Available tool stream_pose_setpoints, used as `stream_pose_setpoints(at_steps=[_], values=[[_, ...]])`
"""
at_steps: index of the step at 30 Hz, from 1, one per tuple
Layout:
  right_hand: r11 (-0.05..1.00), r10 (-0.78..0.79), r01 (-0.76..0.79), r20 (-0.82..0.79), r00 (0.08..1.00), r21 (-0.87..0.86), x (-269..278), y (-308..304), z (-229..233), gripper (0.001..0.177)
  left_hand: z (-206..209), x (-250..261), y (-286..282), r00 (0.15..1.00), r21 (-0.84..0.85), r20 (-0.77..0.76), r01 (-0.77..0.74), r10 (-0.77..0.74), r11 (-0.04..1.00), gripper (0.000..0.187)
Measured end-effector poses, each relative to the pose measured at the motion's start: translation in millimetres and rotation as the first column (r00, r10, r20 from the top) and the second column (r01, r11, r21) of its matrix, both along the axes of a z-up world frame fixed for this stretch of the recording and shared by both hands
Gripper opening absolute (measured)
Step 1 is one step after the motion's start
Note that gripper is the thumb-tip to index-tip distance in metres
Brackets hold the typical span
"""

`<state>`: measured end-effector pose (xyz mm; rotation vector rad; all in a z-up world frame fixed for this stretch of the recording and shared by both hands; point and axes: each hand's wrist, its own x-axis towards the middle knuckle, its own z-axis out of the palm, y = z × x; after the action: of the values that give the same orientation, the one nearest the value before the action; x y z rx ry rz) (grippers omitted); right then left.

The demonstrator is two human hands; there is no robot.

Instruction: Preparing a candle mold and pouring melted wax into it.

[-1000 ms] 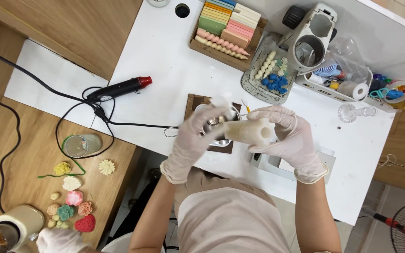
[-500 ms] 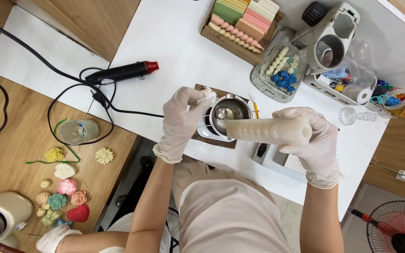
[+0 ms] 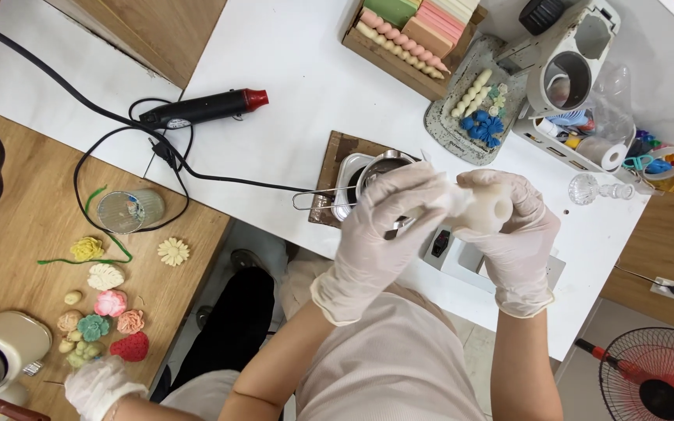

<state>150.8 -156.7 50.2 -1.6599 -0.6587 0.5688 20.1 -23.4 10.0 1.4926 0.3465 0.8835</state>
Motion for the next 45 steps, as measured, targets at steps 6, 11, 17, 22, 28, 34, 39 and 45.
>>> stream_pose_setpoints(at_steps=[6, 11, 17, 22, 28, 34, 39, 45], values=[[0.998, -0.05, 0.049, 0.011, 0.999, 0.028, -8, 2, 5, 0.06, 15, -4, -3, 0.997, 0.036, 0.05, 0.056, -0.058, 0.998, 0.032], [0.998, -0.06, 0.06, 0.032, 0.998, -0.01, -10, 3, 7, 0.059, 8, -6, -6, 0.995, 0.264, 0.0, -0.093, 0.096, 0.96, 0.04], [0.999, -0.036, 0.036, 0.031, 0.999, -0.015, -9, 1, 6, 0.06, 11, -7, 0, 0.997, 0.316, -0.008, -0.065, 0.071, 0.947, 0.041], [0.999, 0.03, -0.024, 0.169, 0.985, -0.036, -8, 1, 7, 0.062, 21, -8, 4, 1.0, 0.298, 0.009, -0.016, 0.014, 0.954, 0.041], [1.0, -0.012, 0.012, 0.03, 0.999, -0.028, -11, 4, 1, 0.063, 24, -9, 8, 0.994, 0.437, -0.082, -0.033, 0.077, 0.899, 0.041], [0.999, -0.04, 0.04, -0.039, 0.998, -0.006, -7, 0, 0, 0.056, 28, -13, 11, 0.999, 0.479, 0.047, -0.046, 0.027, 0.876, 0.04], [1.0, 0.005, -0.005, 0.008, 1.0, -0.004, -9, 2, 4, 0.056, 23, -8, 8, 1.0, 0.372, 0.012, -0.016, 0.013, 0.928, 0.034], [0.999, -0.007, 0.006, 0.024, 1.0, 0.039, -7, -1, 0, 0.064, 9, 4, 0, 0.996, 0.105, -0.072, -0.051, 0.058, 0.993, 0.027]])
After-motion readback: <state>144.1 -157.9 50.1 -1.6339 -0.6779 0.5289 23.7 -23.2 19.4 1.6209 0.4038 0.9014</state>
